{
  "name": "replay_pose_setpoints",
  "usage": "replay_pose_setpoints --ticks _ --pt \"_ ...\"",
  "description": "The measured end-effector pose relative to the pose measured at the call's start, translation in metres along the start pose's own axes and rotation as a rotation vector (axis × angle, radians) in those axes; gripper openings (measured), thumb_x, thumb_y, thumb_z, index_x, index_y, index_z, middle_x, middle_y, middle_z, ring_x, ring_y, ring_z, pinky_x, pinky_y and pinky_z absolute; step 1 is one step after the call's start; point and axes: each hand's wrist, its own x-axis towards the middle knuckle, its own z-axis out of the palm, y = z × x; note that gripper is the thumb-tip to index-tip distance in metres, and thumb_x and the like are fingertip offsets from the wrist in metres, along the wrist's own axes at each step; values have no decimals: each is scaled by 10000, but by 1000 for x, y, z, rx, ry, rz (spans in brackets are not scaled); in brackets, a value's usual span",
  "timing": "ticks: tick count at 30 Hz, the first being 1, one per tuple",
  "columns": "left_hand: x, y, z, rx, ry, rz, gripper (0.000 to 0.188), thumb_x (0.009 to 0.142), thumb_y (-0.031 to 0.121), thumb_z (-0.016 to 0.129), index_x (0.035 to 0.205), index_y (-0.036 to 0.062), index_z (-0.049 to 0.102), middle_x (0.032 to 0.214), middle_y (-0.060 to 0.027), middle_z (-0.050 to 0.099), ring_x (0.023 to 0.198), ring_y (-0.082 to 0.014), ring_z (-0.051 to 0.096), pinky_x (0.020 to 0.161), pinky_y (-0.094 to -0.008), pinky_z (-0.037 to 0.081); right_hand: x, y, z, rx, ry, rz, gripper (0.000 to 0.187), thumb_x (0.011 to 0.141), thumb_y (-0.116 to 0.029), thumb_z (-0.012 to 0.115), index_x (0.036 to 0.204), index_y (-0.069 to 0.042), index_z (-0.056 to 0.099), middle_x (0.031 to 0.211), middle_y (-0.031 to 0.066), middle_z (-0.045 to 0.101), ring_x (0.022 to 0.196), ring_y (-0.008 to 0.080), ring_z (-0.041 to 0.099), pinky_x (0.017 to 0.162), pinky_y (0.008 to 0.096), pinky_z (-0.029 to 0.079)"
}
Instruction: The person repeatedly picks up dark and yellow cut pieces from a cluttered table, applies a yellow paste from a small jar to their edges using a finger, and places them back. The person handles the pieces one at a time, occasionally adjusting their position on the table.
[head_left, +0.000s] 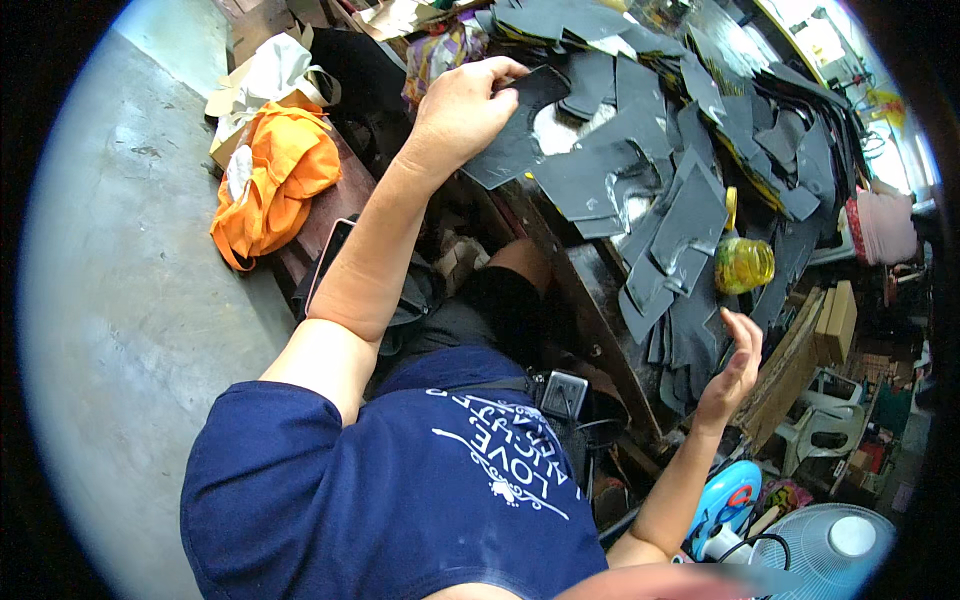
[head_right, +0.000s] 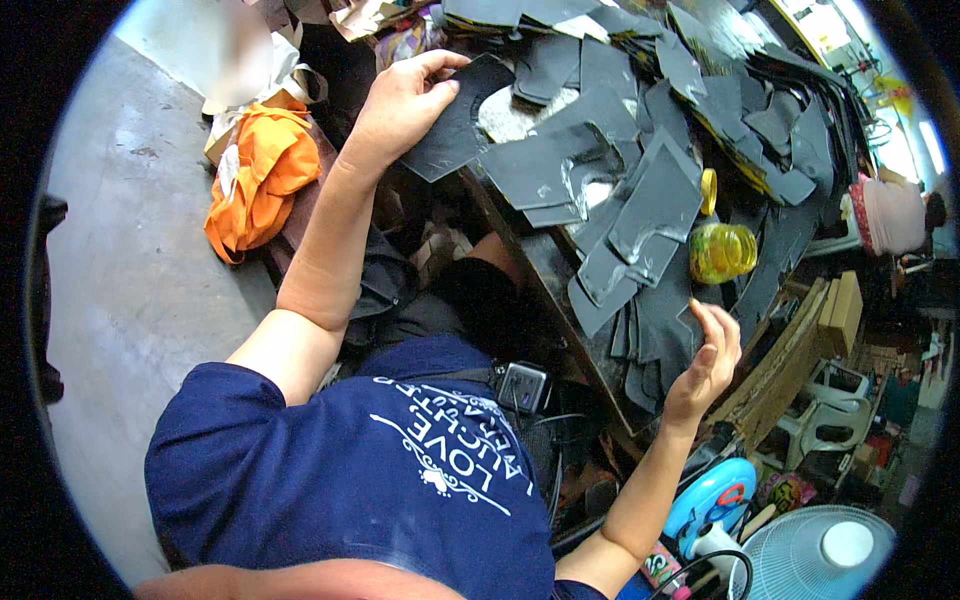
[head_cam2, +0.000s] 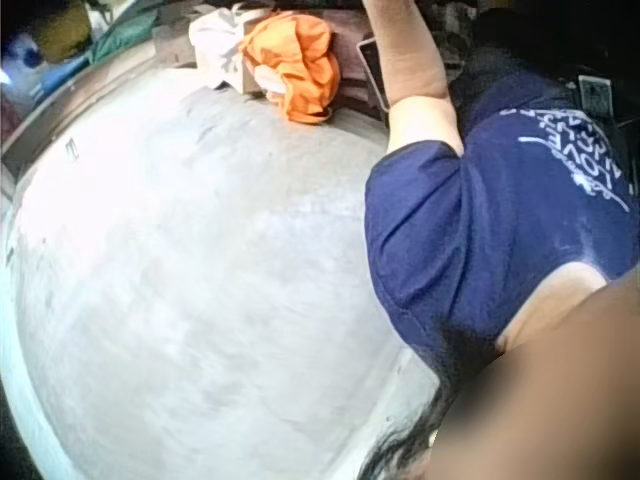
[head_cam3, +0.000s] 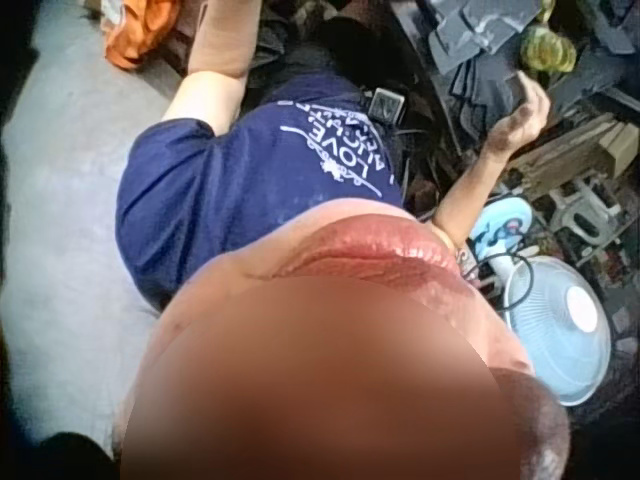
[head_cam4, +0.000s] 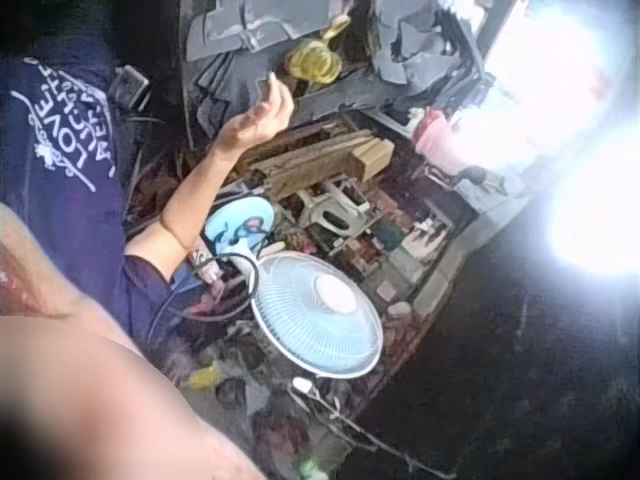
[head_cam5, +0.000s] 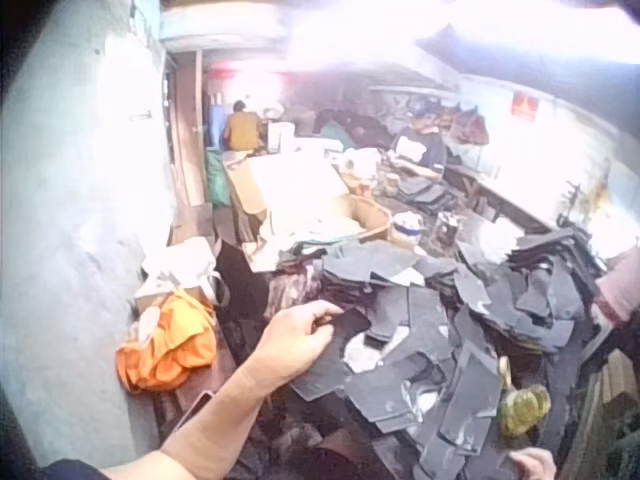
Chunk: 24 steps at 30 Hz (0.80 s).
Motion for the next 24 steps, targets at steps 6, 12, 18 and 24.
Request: replay_pose_setpoints --ticks 6,12,18,24 --pt "17 -7 2 -253 -138 4 371 781 136 562 1118 45 687 876 -124 709 781 -220 669 750 -330 531 -11 -3 6 -184 -1 -38 577 1033 -485 317 1133 -47 679 1094 130 646 1051 296 577 979 397 358" --pt "30 9 42 -217 -231 212 332 811 76 574 1124 32 674 895 -111 696 776 -154 637 731 -282 514 -7 -11 4 -192 -1 -39 557 1030 -475 334 1133 -49 677 1086 126 645 1039 296 576 963 396 364" --pt "48 14 71 -15 -165 537 246 869 181 647 1091 83 684 1041 -114 655 1021 -320 594 916 -402 476 -10 -9 5 -197 -6 -17 533 1028 -455 354 1110 -47 687 1081 124 642 1039 293 573 972 395 357" --pt "57 15 65 318 -10 276 247 869 292 632 969 68 661 925 -117 673 914 -308 664 808 -421 534 -13 -12 -1 -239 9 -3 539 1028 -456 349 1108 -42 685 1076 126 644 1036 295 574 972 393 355"
